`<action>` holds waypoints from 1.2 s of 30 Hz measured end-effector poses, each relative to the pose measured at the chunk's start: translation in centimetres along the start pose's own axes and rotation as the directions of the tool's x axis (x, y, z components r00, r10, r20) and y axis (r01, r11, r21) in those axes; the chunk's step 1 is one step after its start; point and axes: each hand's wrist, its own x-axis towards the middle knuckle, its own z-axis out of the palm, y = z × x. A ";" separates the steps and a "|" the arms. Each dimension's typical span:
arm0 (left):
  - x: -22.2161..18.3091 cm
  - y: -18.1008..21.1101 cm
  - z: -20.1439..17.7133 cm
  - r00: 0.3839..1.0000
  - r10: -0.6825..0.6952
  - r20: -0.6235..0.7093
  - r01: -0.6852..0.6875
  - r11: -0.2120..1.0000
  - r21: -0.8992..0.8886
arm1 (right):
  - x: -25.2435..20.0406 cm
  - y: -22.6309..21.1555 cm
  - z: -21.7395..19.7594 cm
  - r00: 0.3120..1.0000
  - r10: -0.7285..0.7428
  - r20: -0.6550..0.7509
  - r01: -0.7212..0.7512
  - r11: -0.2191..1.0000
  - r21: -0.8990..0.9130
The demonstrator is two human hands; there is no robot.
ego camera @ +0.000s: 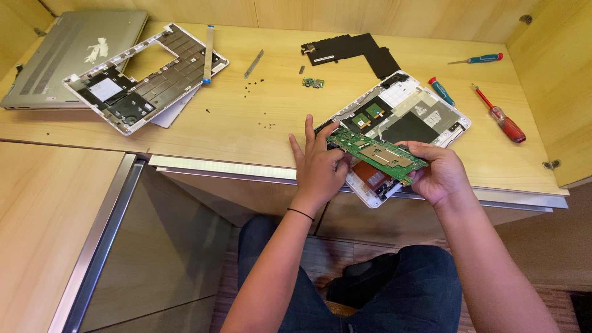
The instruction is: Disassembling a laptop motherboard by removing the battery, unscrewing components, and disconnecting ribbon cables.
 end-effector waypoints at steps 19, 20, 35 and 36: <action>-1.9 -2.3 -2.3 0.990 -0.034 -0.140 0.005 0.980 -0.199 | 2.3 0.5 -2.5 0.967 -0.103 0.233 0.160 0.958 -0.238; -1.7 -3.2 -1.9 0.987 -0.049 -0.152 0.025 0.987 -0.156 | 2.0 0.2 -2.2 0.967 -0.112 0.228 0.171 0.952 -0.256; 0.2 -3.8 -2.1 0.997 -0.049 -0.054 0.043 0.993 -0.106 | 2.5 -0.2 -1.1 0.973 -0.153 0.176 0.215 0.879 -0.426; 0.3 -3.7 -2.4 0.996 -0.045 -0.079 0.033 0.990 -0.138 | 1.9 -0.2 -0.6 0.976 -0.149 0.162 0.203 0.891 -0.406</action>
